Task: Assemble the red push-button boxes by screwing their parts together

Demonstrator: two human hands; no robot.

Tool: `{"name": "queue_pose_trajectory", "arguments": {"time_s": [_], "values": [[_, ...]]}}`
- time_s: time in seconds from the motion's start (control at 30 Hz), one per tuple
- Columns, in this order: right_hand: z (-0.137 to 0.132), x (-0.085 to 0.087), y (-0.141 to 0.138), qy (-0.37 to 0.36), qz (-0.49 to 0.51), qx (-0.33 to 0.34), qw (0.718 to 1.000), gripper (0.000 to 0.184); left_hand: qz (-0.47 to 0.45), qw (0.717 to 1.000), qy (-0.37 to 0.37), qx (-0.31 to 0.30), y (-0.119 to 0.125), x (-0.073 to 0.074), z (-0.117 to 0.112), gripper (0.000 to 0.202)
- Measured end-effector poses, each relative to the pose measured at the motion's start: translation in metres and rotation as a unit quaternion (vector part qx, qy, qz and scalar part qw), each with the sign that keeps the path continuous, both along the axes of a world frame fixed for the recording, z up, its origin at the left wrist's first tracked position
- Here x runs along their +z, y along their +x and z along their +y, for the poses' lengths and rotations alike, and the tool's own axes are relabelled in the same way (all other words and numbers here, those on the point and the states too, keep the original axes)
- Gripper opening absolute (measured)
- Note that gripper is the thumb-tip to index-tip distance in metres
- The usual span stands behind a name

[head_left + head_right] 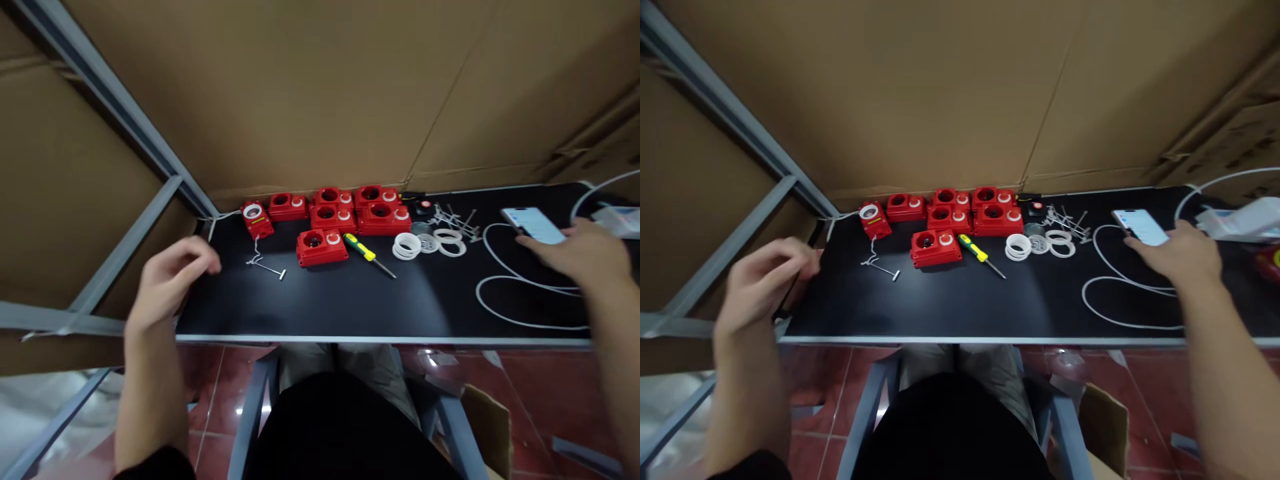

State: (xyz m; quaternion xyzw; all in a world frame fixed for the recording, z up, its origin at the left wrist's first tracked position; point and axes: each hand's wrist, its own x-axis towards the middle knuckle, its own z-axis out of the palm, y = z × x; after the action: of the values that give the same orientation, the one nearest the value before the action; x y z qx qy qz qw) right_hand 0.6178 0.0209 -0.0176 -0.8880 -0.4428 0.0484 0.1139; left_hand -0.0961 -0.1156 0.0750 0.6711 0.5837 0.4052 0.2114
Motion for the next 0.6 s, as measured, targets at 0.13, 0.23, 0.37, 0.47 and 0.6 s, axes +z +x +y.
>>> {"name": "queue_pose_trajectory", "arguments": {"time_s": [0.13,0.23,0.37,0.47,0.6], "values": [[0.001,0.018,-0.021,-0.051,-0.076,0.028,0.995,0.083,0.032,0.992,-0.086,0.091,-0.004,-0.025,0.083,0.058],[-0.002,0.043,-0.059,0.018,-0.092,0.126,0.988,0.065,0.073,0.981,-0.135,0.116,0.0,-0.051,0.132,0.088],[-0.008,0.065,-0.129,0.122,0.011,0.343,0.931,0.035,0.105,0.974,-0.154,0.131,0.001,-0.075,0.153,0.101],[-0.006,0.062,-0.183,0.012,0.054,0.477,0.877,0.025,0.114,0.977,-0.145,0.107,-0.008,-0.079,0.141,0.083],[0.001,0.048,-0.237,-0.111,0.003,0.536,0.837,0.028,0.119,0.984,-0.127,-0.024,-0.019,-0.07,0.118,0.042]]}}
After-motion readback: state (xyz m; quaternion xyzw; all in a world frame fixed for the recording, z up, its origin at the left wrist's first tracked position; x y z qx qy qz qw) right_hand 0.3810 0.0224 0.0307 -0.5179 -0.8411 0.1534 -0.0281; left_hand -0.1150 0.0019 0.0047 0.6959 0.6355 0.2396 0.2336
